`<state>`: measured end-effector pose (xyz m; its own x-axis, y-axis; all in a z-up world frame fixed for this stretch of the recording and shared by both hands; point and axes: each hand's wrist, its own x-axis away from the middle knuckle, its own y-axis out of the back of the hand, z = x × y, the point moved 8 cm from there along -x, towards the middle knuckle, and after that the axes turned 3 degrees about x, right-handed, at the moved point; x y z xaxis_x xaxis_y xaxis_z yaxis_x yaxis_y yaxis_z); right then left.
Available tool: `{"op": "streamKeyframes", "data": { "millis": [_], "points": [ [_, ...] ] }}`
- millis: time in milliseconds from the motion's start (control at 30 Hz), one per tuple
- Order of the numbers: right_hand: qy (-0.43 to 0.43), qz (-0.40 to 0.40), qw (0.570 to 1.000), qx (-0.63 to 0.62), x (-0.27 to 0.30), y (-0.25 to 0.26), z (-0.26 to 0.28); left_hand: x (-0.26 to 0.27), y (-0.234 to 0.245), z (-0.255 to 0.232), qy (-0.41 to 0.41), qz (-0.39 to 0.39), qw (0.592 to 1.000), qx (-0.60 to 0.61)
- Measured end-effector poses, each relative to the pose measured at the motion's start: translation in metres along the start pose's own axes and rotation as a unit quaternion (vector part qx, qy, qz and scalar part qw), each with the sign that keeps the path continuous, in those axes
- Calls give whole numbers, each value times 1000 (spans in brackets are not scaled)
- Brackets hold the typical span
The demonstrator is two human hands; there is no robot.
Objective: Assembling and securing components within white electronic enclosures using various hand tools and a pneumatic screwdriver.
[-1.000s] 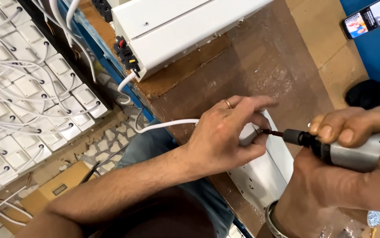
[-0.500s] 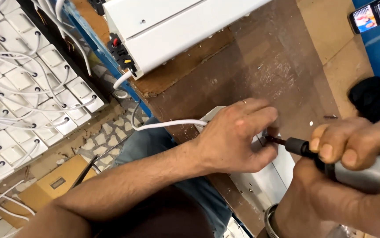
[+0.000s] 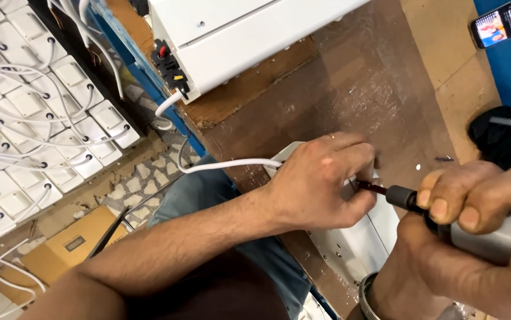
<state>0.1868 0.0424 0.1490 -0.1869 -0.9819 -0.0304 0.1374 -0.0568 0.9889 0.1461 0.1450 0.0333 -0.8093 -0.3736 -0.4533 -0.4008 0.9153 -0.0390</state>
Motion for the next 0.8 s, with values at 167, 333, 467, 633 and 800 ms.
{"op": "streamKeyframes", "data": {
  "millis": [167,333,467,633,800],
  "points": [
    [-172,-125,968,-130,6,0,-21,1,0,1,1,7,1000,3],
    [-222,-232,924,-210,28,-2,-37,0,0,1,3,4,1000,10],
    [-199,-130,958,-160,22,-7,-35,1,1,0,-2,2,1000,0],
    [-176,-175,952,-176,8,-1,-26,0,1,0,1,6,1000,4],
    [28,-20,997,-65,-2,5,-2,0,-4,4,21,24,1000,-2]
  ]
}}
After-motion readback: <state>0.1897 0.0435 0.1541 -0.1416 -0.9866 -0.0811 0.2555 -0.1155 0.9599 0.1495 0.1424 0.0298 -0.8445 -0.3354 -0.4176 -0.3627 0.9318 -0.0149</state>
